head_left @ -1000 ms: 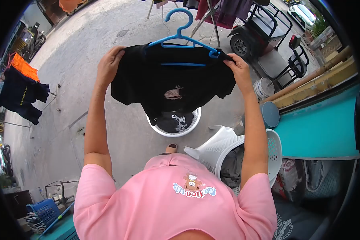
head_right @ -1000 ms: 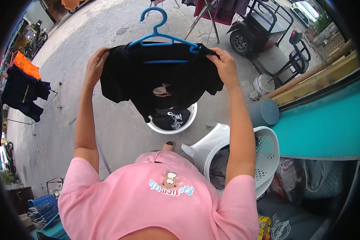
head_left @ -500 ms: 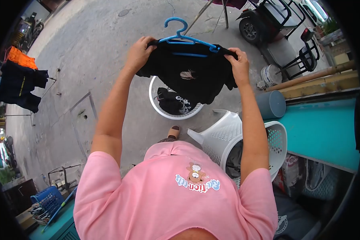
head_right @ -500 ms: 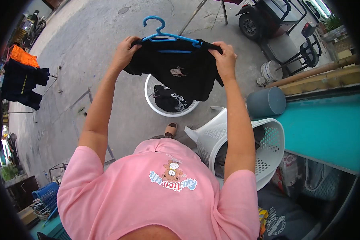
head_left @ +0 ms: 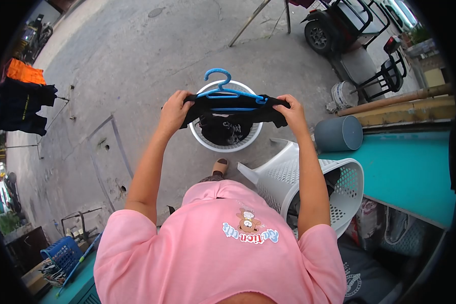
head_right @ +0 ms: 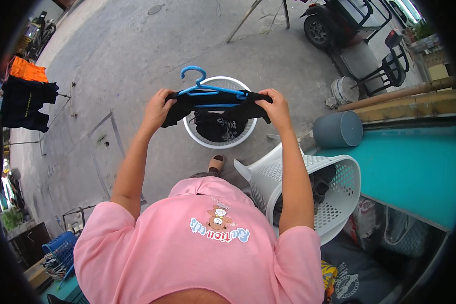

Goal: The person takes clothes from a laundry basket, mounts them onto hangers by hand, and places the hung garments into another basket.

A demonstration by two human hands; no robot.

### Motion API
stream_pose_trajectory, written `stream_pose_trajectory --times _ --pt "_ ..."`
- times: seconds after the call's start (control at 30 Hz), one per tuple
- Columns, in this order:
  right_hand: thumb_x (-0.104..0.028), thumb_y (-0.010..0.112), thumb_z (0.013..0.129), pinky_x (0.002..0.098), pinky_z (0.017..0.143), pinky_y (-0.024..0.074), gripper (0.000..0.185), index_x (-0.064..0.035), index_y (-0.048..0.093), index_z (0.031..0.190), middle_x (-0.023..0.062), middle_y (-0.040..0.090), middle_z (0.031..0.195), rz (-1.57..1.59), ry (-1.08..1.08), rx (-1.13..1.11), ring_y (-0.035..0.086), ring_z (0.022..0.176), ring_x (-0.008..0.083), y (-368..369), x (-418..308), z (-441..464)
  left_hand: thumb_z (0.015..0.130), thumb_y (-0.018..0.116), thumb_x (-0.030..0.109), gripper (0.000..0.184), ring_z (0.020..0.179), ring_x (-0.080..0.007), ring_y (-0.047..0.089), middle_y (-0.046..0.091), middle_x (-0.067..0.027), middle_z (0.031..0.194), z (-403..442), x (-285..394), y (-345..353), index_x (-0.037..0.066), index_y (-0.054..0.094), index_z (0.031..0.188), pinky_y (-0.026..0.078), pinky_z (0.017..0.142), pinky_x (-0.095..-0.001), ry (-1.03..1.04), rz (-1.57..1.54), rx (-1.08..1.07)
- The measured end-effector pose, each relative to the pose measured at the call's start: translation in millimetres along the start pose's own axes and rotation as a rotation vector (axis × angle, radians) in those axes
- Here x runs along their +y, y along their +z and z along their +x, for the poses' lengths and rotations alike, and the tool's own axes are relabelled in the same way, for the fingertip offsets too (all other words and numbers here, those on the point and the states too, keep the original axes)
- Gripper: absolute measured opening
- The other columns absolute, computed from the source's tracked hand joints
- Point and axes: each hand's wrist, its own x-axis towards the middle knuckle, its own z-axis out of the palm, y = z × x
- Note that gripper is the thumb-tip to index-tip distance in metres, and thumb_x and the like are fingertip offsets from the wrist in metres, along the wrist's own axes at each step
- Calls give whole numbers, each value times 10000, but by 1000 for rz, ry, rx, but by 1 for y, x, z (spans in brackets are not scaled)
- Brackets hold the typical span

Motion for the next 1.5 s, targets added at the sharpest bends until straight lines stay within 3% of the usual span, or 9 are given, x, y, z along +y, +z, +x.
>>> stream_pose_trajectory --times 0.27,0.33,0.47,0.6,0.77,0.9,0.97,1.13,1.5 --pt "-99 647 675 282 745 423 186 -21 627 842 74 599 834 -115 74 -129 566 838 208 -9 11 -17 779 578 141 203 921 -318 543 560 -132 940 -62 -13 45 44 559 957 429 789 -384 -91 -139 4" --pt "-120 652 684 294 759 424 226 -46 633 897 66 602 879 -484 -72 -73 559 883 219 -4 16 -20 779 580 134 201 934 -315 527 544 -128 931 -73 -21 68 40 549 955 400 785 -390 -120 -221 31" --pt "-112 642 706 320 809 422 266 -79 630 970 67 601 943 -518 -137 -10 548 954 230 -3 6 -26 798 562 152 215 1017 -285 482 514 -107 980 -83 -39 105 64 520 989 331 821 -408 -185 -241 23" --pt "-45 569 807 268 872 411 224 -43 602 1028 66 595 1022 100 65 2 551 982 151 -37 -74 -27 807 558 162 224 1044 -268 468 503 -92 999 -60 -67 129 75 511 1008 311 834 -439 -280 -202 9" --pt "-61 512 861 290 816 433 207 -29 562 1059 137 576 1053 117 -444 135 557 962 200 -98 -184 -54 774 629 319 617 1274 -298 265 284 -98 1358 -2 -97 142 138 343 1290 180 1023 -533 -592 134 119" --pt "-99 490 877 296 734 452 228 -21 530 1088 201 566 1054 27 -828 165 569 919 259 -143 -248 -95 839 567 189 520 1235 -265 349 365 -144 1316 61 -56 113 34 355 1287 276 1016 -393 -37 -274 428" --pt "-102 488 878 294 734 450 228 -22 530 1087 199 567 1055 -13 -901 170 568 919 254 -160 -267 -121 884 500 126 389 1166 -225 442 475 -142 1217 83 17 67 0 401 1238 325 982 -310 125 -675 397" --pt "-110 481 880 287 734 443 227 -23 531 1084 193 569 1056 -43 -931 254 565 920 241 -196 -280 -168 927 424 128 264 1114 -181 486 506 -108 1207 94 159 -13 71 455 1183 417 873 -311 700 -648 334" --pt "-128 465 885 273 734 429 228 -25 533 1077 180 573 1059 -53 -839 543 557 922 212 -256 -252 -283 828 474 -22 249 1033 -184 520 512 -82 1152 -9 237 70 60 523 1058 431 793 -285 528 -807 -138"
